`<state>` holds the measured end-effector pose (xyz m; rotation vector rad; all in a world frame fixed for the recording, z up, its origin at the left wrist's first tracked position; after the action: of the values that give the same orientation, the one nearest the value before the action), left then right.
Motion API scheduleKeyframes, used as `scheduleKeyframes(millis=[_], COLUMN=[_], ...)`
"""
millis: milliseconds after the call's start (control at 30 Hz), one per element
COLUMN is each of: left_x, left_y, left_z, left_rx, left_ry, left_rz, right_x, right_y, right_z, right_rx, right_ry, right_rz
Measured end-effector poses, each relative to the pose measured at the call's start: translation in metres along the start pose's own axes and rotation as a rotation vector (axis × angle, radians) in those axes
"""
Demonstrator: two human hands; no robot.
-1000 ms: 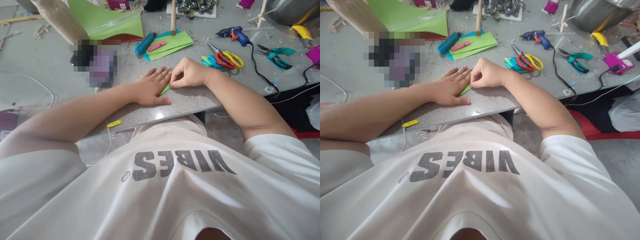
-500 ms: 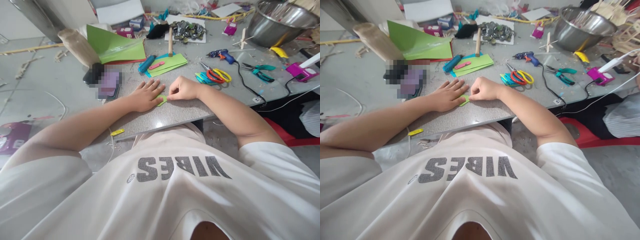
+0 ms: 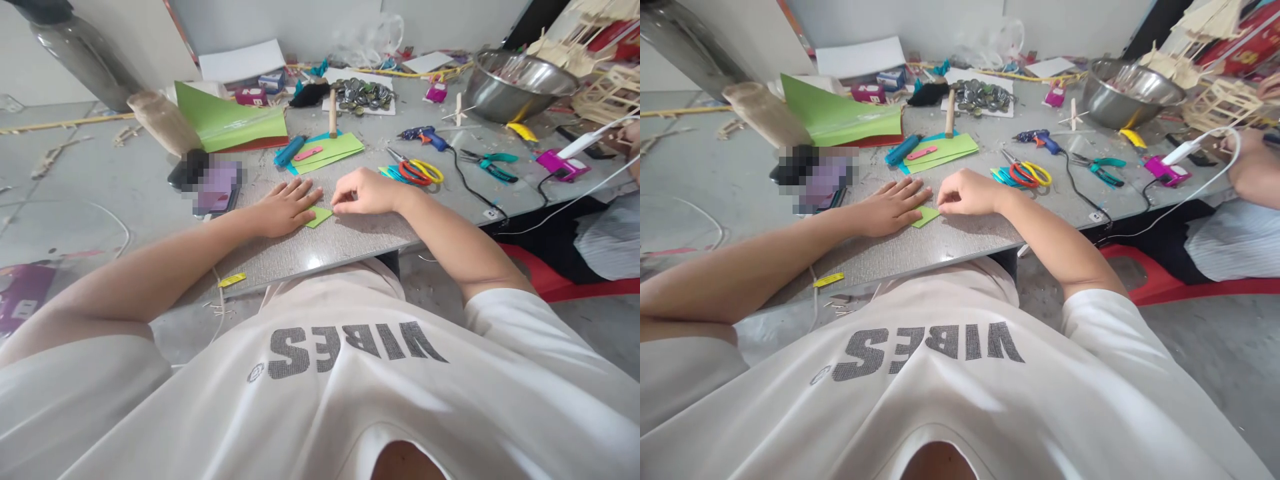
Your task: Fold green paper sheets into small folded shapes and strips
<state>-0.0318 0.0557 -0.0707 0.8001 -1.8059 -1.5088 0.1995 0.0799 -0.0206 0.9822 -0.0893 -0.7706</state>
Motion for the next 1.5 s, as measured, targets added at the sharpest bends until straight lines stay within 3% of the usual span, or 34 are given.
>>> scheduleKeyframes(millis=[100, 200, 300, 433, 533, 833, 1067, 1233, 1300, 1333, 1433, 1500], left_x=[0.003, 0.004, 0.003, 0.004, 0.005, 0.008, 0.006, 0.009, 0.009, 0.009, 0.009, 0.008], left_y=[0.002, 0.003, 0.001, 0.000, -0.001, -0.001, -0.001, 0.001, 0.001, 0.001, 0.001, 0.001], left_z=[0.001, 0.000, -0.001, -0.001, 0.001, 0.004, 0.003, 0.002, 0.003, 0.003, 0.005, 0.006], left_rx=[0.074, 0.112, 0.112, 0.089, 0.095, 0.178, 0.192, 0.178, 0.178, 0.177, 0.176, 0.177], left_ry=[0.035, 0.035, 0.011, -0.024, -0.051, -0.063, -0.128, -0.138, -0.144, -0.147, -0.154, -0.153], left_rz=[-0.073, -0.105, -0.104, -0.158, -0.185, -0.203, -0.223, -0.211, -0.206, -0.211, -0.228, -0.228], right_x=[0.029, 0.076, 0.120, 0.147, 0.147, 0.127, 0.138, 0.116, 0.108, 0.107, 0.116, 0.122], right_y=[0.056, 0.099, 0.110, 0.102, 0.106, 0.158, 0.139, 0.122, 0.132, 0.143, 0.191, 0.208], right_z=[-0.011, -0.036, -0.060, -0.070, -0.072, -0.086, -0.098, -0.095, -0.106, -0.115, -0.152, -0.175], right_rx=[0.172, 0.430, 0.559, 0.567, 0.616, 0.699, 0.615, 0.449, 0.345, 0.302, 0.344, 0.414], right_ry=[-0.095, -0.324, -0.474, -0.381, -0.360, -0.519, -0.504, -0.303, -0.321, -0.354, -0.509, -0.500], right_rz=[-0.296, -0.451, -0.417, -0.347, -0.375, -0.440, -0.470, -0.301, -0.256, -0.286, -0.552, -0.538])
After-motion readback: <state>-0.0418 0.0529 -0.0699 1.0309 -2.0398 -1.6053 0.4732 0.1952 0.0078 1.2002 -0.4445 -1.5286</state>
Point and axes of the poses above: each hand's wrist, its own x-axis away from the middle knuckle, its own y-axis out of the back of the hand, z = x × y, the point moved 5 cm from there along -x, towards the middle knuckle, and after that the axes turned 8 degrees about -z, right-handed, at the moved point
